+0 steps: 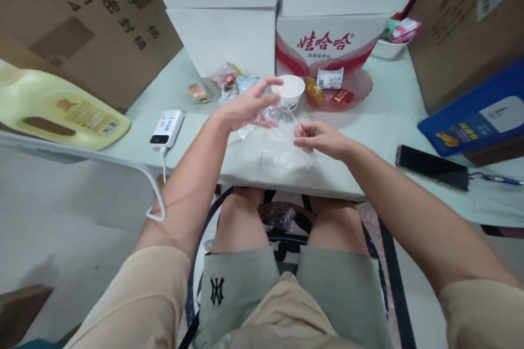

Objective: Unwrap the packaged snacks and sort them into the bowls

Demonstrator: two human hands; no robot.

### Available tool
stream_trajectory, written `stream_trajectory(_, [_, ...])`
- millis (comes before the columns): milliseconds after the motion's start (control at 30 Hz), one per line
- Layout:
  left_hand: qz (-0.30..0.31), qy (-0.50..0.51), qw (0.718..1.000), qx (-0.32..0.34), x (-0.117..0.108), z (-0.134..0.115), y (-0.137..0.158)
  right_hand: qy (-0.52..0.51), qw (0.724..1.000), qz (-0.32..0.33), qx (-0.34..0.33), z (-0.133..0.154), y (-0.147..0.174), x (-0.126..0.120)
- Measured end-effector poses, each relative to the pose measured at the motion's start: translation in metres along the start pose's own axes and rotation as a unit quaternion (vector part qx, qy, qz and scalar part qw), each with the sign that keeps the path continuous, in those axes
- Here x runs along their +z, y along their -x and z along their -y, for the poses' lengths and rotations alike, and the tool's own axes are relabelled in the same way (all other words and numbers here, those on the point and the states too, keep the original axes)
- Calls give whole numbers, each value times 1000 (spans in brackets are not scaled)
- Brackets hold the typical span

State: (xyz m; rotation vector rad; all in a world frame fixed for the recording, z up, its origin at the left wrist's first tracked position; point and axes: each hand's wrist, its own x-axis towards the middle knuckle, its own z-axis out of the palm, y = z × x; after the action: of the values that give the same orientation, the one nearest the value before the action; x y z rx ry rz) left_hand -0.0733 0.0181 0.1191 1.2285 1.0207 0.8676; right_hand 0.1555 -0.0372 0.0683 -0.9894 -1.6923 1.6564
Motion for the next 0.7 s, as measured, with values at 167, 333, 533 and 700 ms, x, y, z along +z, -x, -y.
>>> stream_trajectory(167, [-10,164,976,-143,8,51,14,-195,956,-220,-6,-20,8,34])
stream_trajectory(333, [6,156,974,-162,42,93,42,-269,921,-274,68,-37,17,47])
stream_trajectory(533, [7,99,986,-137,34,87,44,-206,904,-366,78,-40,31,40])
stream_trajectory(700, [-5,54,997,-53,34,90,53,-133,922,-364,7,-52,43,45])
